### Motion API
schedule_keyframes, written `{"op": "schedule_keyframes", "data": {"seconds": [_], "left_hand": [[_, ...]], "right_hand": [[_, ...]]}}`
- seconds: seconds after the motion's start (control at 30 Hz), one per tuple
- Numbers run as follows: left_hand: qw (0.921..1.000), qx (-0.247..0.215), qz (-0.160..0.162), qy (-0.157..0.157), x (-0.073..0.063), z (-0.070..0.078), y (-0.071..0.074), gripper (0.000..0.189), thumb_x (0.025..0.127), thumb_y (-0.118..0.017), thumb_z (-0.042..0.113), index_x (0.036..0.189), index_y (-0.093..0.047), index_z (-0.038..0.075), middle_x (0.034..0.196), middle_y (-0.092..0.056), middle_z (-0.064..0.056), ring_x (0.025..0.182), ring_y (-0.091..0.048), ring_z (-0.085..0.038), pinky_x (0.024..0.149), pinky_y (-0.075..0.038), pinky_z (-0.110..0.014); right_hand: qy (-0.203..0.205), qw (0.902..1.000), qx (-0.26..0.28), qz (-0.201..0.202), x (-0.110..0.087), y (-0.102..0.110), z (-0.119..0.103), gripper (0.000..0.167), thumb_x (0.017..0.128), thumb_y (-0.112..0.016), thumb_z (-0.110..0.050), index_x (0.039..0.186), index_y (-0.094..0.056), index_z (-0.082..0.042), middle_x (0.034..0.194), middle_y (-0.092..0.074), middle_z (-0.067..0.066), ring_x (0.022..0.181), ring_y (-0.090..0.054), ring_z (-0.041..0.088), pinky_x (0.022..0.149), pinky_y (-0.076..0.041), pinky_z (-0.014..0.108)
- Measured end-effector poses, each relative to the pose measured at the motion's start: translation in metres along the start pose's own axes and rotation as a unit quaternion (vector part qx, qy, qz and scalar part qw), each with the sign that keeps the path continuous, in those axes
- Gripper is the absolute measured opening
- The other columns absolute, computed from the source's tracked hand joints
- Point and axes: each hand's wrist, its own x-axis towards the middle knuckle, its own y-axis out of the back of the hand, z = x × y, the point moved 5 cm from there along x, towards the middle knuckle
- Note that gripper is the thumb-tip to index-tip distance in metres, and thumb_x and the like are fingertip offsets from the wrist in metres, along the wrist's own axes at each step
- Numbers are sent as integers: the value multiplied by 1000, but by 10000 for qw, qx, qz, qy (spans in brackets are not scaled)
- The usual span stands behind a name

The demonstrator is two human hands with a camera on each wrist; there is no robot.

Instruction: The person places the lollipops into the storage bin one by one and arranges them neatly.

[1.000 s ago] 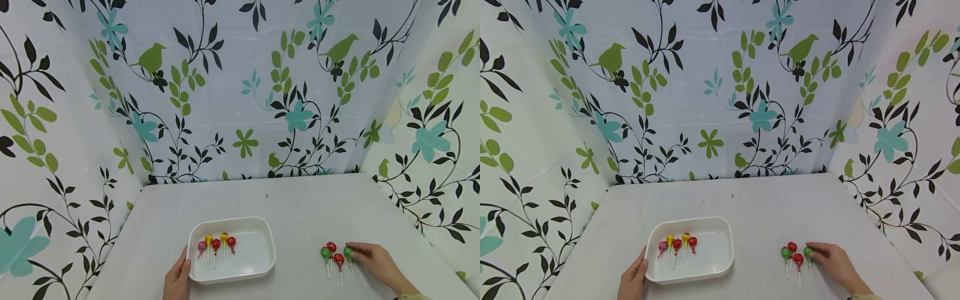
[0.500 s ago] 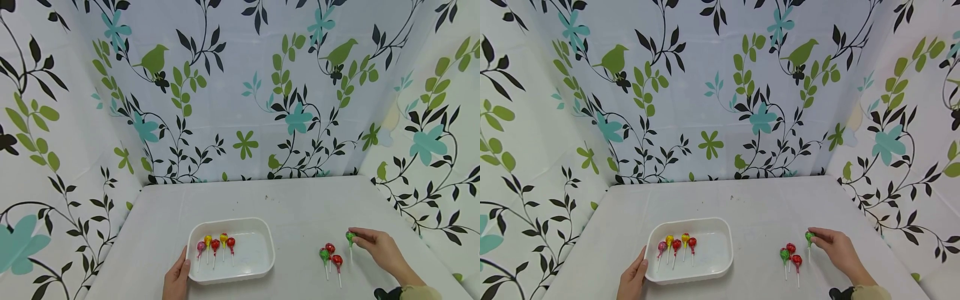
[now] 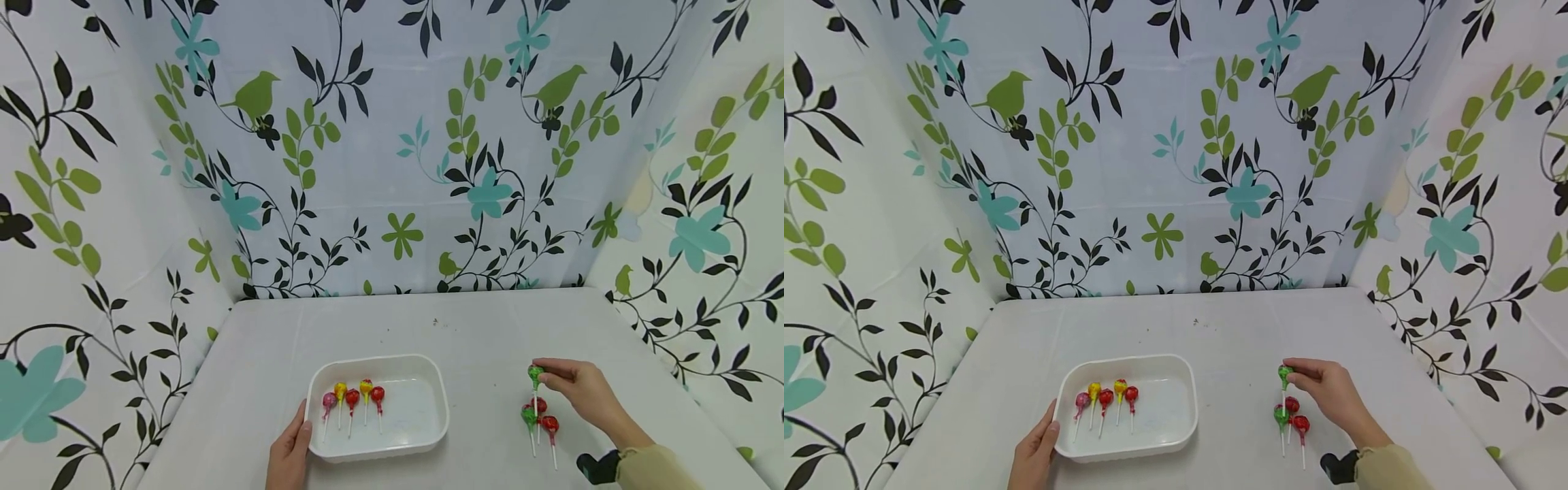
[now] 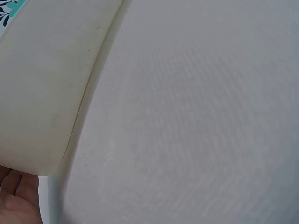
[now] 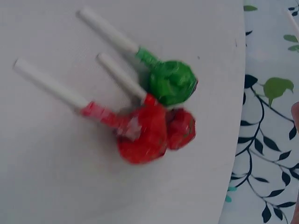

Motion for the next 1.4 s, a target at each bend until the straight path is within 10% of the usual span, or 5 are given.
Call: {"op": "schedule_keyframes", "data": {"seconds": [0.73,1.4], "left_hand": [[9996,-164,103,-220,2,4,-2,47,110,-46,18,154,-39,3,160,-37,-13,151,-33,-37,122,-32,-49],[9996,-255,66,97,1,0,1,49,110,-45,19,155,-37,2,162,-34,-15,152,-30,-40,123,-32,-56]], "right_hand": [[937,9876,386,-1202,65,-137,-114,30,92,-75,-12,120,-75,-3,113,-77,10,99,-75,19,85,-66,29],[1054,9762,-333,-1864,90,-195,-157,26,92,-76,-15,116,-77,-7,104,-78,3,90,-71,12,88,-66,33]]}}
